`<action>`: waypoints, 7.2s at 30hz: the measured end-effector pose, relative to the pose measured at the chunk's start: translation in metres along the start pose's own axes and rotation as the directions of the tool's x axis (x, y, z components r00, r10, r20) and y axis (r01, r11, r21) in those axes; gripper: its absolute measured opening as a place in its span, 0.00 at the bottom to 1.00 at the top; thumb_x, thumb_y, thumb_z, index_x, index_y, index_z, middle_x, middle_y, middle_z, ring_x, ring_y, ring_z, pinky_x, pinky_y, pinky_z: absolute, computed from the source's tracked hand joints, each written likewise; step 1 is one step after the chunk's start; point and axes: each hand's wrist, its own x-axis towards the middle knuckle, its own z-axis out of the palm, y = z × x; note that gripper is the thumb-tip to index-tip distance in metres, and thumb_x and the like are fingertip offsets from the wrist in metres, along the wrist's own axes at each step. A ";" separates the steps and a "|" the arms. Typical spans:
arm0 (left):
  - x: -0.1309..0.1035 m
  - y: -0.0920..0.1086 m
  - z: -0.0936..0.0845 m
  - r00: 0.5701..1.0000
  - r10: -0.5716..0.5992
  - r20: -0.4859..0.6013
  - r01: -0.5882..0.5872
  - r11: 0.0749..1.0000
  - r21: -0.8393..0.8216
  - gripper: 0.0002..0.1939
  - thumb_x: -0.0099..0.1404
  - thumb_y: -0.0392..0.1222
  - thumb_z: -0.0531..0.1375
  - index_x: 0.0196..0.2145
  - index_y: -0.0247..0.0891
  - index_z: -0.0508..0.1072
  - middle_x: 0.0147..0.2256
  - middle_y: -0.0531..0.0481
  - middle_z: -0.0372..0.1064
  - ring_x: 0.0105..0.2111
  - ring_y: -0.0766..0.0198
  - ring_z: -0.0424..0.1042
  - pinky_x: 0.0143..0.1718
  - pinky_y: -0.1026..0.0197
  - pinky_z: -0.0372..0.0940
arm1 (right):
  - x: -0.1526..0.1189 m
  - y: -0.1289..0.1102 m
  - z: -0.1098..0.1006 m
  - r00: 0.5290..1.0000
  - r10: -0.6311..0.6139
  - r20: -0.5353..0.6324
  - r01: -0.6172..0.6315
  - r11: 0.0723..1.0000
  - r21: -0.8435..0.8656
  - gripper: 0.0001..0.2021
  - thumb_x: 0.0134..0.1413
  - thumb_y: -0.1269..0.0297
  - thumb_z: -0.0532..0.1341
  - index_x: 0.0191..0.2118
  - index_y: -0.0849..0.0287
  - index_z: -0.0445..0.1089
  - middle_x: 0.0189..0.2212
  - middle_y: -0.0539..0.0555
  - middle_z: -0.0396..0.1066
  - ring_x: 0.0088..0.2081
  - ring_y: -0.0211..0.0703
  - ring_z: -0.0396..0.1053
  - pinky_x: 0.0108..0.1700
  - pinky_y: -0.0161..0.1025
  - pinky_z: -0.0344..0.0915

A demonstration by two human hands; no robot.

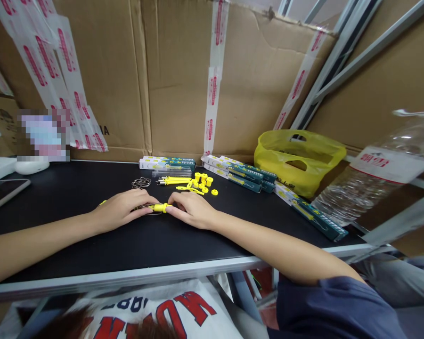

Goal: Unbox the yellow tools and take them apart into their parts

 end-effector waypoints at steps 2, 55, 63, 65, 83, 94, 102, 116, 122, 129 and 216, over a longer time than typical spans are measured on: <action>0.000 0.000 0.000 1.000 0.003 0.000 -0.003 1.000 -0.001 0.16 0.72 0.48 0.47 0.49 0.42 0.68 0.41 0.49 0.68 0.43 0.61 0.66 0.44 0.61 0.60 | 0.001 0.001 0.001 1.000 -0.020 0.024 0.020 1.000 -0.002 0.12 0.65 0.60 0.49 0.36 0.60 0.65 0.27 0.51 0.65 0.31 0.38 0.62 0.36 0.36 0.57; -0.001 0.004 -0.002 1.000 0.002 -0.028 -0.003 1.000 -0.019 0.17 0.72 0.49 0.47 0.49 0.41 0.70 0.41 0.49 0.69 0.43 0.61 0.67 0.44 0.60 0.61 | -0.001 0.007 0.001 0.996 -0.070 -0.062 0.070 0.998 -0.007 0.08 0.56 0.60 0.61 0.37 0.59 0.65 0.20 0.44 0.57 0.24 0.35 0.57 0.32 0.34 0.55; -0.002 0.004 -0.002 0.998 0.016 -0.054 -0.018 1.000 -0.024 0.17 0.71 0.50 0.47 0.49 0.42 0.70 0.41 0.48 0.70 0.42 0.61 0.68 0.43 0.61 0.62 | 0.000 0.007 -0.001 0.997 -0.072 0.032 0.072 0.997 0.002 0.13 0.63 0.56 0.52 0.37 0.59 0.66 0.27 0.51 0.66 0.30 0.38 0.63 0.36 0.36 0.57; -0.002 0.004 -0.002 0.999 0.015 -0.050 -0.016 1.000 -0.018 0.17 0.71 0.49 0.47 0.49 0.42 0.70 0.41 0.49 0.70 0.43 0.61 0.68 0.44 0.61 0.62 | 0.001 0.007 -0.001 0.996 -0.086 0.024 0.086 0.996 -0.010 0.13 0.64 0.58 0.52 0.36 0.60 0.67 0.27 0.51 0.67 0.31 0.39 0.63 0.36 0.36 0.57; -0.002 0.004 -0.001 0.999 0.015 -0.048 -0.016 1.000 -0.006 0.17 0.71 0.50 0.47 0.50 0.43 0.69 0.41 0.49 0.69 0.43 0.61 0.68 0.43 0.61 0.61 | 0.001 0.007 0.000 0.997 -0.065 0.029 0.064 0.997 0.031 0.14 0.65 0.58 0.50 0.34 0.59 0.66 0.28 0.52 0.67 0.31 0.38 0.63 0.36 0.36 0.57; -0.003 0.002 0.000 0.997 -0.023 -0.077 0.023 1.000 0.000 0.16 0.71 0.49 0.49 0.49 0.42 0.70 0.41 0.50 0.70 0.43 0.61 0.68 0.43 0.61 0.61 | -0.001 0.013 -0.006 0.996 -0.031 -0.078 0.035 0.998 0.050 0.07 0.56 0.62 0.60 0.33 0.58 0.62 0.27 0.49 0.63 0.28 0.36 0.60 0.30 0.33 0.57; -0.003 0.003 -0.001 0.998 -0.022 -0.060 0.022 1.000 -0.005 0.17 0.71 0.50 0.48 0.49 0.43 0.69 0.42 0.50 0.69 0.43 0.61 0.68 0.43 0.61 0.61 | -0.012 0.059 -0.075 0.949 0.272 -0.157 -0.282 0.958 -0.045 0.08 0.48 0.64 0.61 0.33 0.58 0.61 0.23 0.47 0.61 0.25 0.36 0.59 0.28 0.33 0.55; -0.003 0.004 -0.001 0.999 -0.017 -0.052 0.017 1.000 -0.008 0.16 0.71 0.50 0.49 0.49 0.42 0.70 0.41 0.51 0.69 0.43 0.62 0.68 0.43 0.61 0.61 | -0.020 0.065 -0.078 0.845 0.455 0.282 -0.413 0.889 -0.197 0.12 0.47 0.59 0.63 0.35 0.58 0.62 0.25 0.47 0.65 0.24 0.35 0.59 0.26 0.33 0.50; -0.003 0.004 -0.001 0.999 -0.031 -0.043 0.032 0.999 0.015 0.16 0.71 0.49 0.49 0.50 0.43 0.69 0.41 0.50 0.69 0.42 0.62 0.68 0.42 0.61 0.61 | -0.023 0.066 -0.085 0.836 0.517 0.186 -0.427 0.824 -0.372 0.17 0.49 0.50 0.62 0.28 0.57 0.57 0.22 0.47 0.62 0.24 0.36 0.56 0.26 0.35 0.47; -0.005 0.005 -0.002 0.999 -0.036 -0.038 0.037 0.999 0.011 0.16 0.69 0.48 0.51 0.50 0.42 0.69 0.43 0.49 0.69 0.44 0.60 0.67 0.46 0.58 0.62 | -0.019 0.077 -0.072 0.876 0.436 0.206 -0.366 0.880 -0.302 0.15 0.52 0.54 0.60 0.27 0.57 0.56 0.22 0.46 0.60 0.24 0.35 0.54 0.26 0.34 0.46; -0.001 0.024 0.006 0.990 0.002 -0.141 0.059 0.904 0.424 0.12 0.70 0.46 0.45 0.40 0.37 0.62 0.28 0.50 0.72 0.28 0.62 0.74 0.21 0.66 0.56 | 0.014 -0.012 0.017 0.998 0.053 0.035 -0.058 0.982 0.177 0.07 0.61 0.67 0.48 0.44 0.55 0.58 0.22 0.45 0.57 0.21 0.35 0.56 0.26 0.32 0.52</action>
